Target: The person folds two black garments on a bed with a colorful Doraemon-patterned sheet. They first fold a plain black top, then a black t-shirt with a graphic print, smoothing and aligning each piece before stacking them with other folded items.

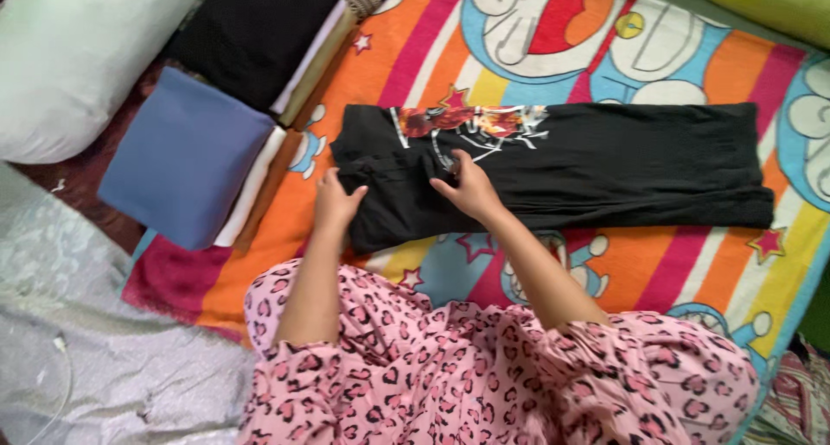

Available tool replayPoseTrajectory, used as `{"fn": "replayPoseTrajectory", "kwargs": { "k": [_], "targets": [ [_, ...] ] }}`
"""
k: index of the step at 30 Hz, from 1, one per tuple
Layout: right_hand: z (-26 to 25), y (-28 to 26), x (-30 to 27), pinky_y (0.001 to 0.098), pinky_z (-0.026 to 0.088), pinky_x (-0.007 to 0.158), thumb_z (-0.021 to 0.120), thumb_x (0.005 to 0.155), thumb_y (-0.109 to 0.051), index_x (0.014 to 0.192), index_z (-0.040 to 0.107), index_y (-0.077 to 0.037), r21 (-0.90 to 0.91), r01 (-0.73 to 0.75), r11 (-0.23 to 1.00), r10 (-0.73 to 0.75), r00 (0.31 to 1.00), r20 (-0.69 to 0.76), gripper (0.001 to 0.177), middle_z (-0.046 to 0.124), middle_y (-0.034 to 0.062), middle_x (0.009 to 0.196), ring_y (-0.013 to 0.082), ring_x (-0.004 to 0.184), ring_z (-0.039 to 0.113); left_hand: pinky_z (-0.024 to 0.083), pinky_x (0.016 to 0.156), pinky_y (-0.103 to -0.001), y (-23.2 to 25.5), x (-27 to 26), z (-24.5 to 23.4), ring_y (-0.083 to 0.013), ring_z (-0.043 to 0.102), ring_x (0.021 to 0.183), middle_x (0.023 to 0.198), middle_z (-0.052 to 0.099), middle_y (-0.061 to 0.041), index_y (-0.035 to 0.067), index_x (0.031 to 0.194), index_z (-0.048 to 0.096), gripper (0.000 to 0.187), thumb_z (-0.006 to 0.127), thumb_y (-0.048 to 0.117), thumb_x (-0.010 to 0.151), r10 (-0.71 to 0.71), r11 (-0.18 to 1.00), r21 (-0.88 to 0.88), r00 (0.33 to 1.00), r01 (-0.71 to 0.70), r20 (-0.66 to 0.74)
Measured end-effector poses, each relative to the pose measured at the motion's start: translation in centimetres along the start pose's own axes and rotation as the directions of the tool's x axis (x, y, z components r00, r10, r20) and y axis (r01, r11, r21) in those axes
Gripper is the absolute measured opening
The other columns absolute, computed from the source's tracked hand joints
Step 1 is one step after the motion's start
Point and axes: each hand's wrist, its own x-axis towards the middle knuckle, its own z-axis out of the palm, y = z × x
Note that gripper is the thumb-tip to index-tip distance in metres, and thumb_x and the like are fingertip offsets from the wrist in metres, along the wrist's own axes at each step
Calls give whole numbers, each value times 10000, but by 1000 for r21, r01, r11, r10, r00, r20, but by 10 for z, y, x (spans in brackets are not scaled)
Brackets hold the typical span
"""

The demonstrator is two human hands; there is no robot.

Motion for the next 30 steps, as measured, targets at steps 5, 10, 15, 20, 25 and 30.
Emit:
{"fn": "replayPoseTrajectory", "kwargs": {
  "k": [5, 10, 15, 20, 25, 30],
  "targets": [
    [48, 14, 35, 381, 549, 868, 942, 731, -283, 1232, 598, 43, 89, -77, 993, 75, 997, 24, 690, 706, 183, 1098, 244, 1006, 676, 464, 963, -484, 34, -24, -24, -435, 554, 1144, 1229, 554, -240, 35, 1215, 572, 554, 851, 218, 773, 66, 998, 11, 994, -65, -84],
    [27, 41, 49, 289, 521, 871, 835, 826, -204, 1155, 705, -23, 435, -51, 899, -14, 989, 144, 398, 728, 49, 1029, 113, 966, 640, 471, 1034, -444, 44, -10, -44, -374, 590, 1163, 1211, 621, -137, 97, 1224, 622, 318, 743, 191, 946, 220, 961, -134, 962, -243, -164],
    [17, 76, 58, 288, 518, 866, 825, 886, -208, 1250, 604, -36, 461, -138, 877, 181, 982, -50, 459, 692, 30, 1053, 110, 974, 632, 390, 1054, -509, 31, 9, -20, -448, 503, 1249, 1324, 576, -291, -29, 1410, 429, 693, 762, 344, 931, 285, 919, -143, 869, -368, -404],
    [11, 66, 59, 301, 542, 877, 809, 846, -219, 1341, 526, -31, 374, -130, 918, 177, 980, -94, 601, 718, 86, 1107, 171, 1008, 679, 447, 1055, -495, 13, 21, -2, -436, 555, 1281, 1399, 549, -308, -36, 1507, 316, 1010, 708, 633, 860, -327, 929, -140, 938, 342, 120],
    [8, -2, -1, 471, 439, 1093, 866, 802, -188, 1451, 431, 6, -357, 192, 914, -322, 879, -352, 805, 511, 263, 1391, 423, 1290, 502, 460, 1097, -417, -10, 12, 6, -395, 553, 1332, 1448, 508, -334, -126, 1476, 323, 1181, 842, 650, 753, -256, 924, -192, 910, 329, 326],
    [18, -42, -63, 554, 255, 1150, 852, 692, -326, 1429, 448, -70, -471, 415, 778, -421, 902, 100, 878, 379, 168, 1532, 386, 1455, 305, 484, 1042, -388, -18, 3, 13, -343, 554, 1253, 1373, 496, -284, -133, 1451, 229, 1260, 1033, 267, 568, -104, 952, -228, 913, 207, 394]
  ]
}}
